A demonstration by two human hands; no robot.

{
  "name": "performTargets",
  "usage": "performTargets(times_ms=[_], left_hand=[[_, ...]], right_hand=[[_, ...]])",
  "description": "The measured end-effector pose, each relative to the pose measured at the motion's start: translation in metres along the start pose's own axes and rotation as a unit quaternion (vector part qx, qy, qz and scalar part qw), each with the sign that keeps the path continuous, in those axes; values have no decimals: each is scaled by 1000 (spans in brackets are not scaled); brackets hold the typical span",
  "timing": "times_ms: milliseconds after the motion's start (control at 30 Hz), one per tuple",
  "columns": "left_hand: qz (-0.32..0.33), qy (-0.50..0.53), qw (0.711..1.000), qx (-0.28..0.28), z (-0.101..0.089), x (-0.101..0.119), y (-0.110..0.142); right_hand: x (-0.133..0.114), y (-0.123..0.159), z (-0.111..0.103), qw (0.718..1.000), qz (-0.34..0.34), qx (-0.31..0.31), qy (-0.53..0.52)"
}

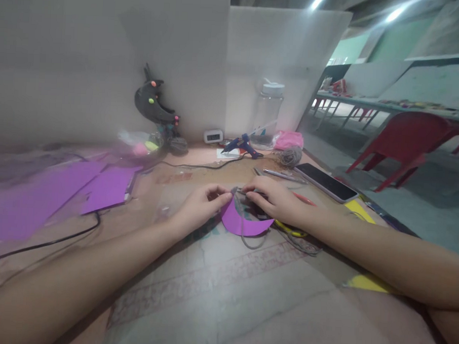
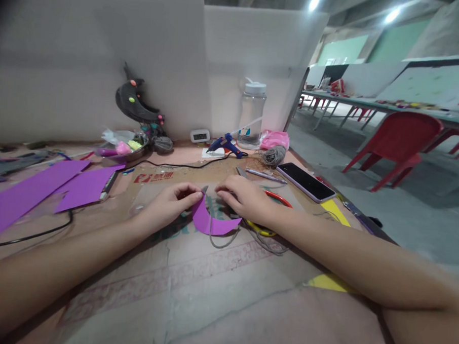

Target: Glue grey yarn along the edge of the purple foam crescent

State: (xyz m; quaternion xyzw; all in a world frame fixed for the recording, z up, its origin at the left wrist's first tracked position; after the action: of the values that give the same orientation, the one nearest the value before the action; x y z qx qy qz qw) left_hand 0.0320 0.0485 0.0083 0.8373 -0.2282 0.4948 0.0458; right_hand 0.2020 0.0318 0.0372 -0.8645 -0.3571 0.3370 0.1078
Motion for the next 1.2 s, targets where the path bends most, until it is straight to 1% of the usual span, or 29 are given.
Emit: performTargets(times_ms=[67,133,167,233,333,400,500,533,633,733,900,967,1100,1200], left_hand=[[-6,0,1000,1,0,1,0],[-5,8,1000,6,0,0,0],[0,12,1000,10,0,0,0],[-10,38,999,10,1,-3,0],[-39,71,997,-13,5,-8,-1],[-36,95,995,-15,6,-7,-1],[-48,114,992,-17,6,-8,-2],[-45,115,992,-23,6,-8,-2],[-32,75,996,-42,7,-8,-2],[-35,66,996,-46,8,-9,-1],[-46,67,996,-39,7,-6,1],[-43,56,997,-35,5,-3,2],[-46,37,998,-25,3,0,2],[-50,50,997,-22,4,-2,2]], right_hand=[[-1,0,3,1000,-20,-21,5],[-1,0,4,999,-26,-28,1],[0,0,4,999,-26,-29,-3],[1,1,5,999,-23,-30,-11],[2,2,6,999,-23,-32,-16],[3,2,8,999,-18,-40,-20],[1,2,10,998,-10,-54,-31],[0,2,9,998,-6,-57,-33],[-4,2,8,997,8,-70,-35],[-7,1,6,996,18,-78,-47],[5,0,2,991,72,-48,-104],[11,-1,3,985,97,-46,-132],[17,-1,6,967,135,-44,-213],[18,-1,6,951,162,-36,-260]])
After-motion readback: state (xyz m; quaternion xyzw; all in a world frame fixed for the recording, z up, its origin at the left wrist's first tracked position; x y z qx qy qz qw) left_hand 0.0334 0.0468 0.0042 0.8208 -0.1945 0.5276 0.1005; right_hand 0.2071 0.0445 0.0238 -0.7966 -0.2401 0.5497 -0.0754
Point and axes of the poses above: each hand's wrist, its own y-axis away from the middle knuckle, its own z-axis out of the palm, x = y × z, the point moved 6 cm from there along -y, towards the middle knuckle, and after that the axes turned 14 degrees about -y, right-handed, at the moved point
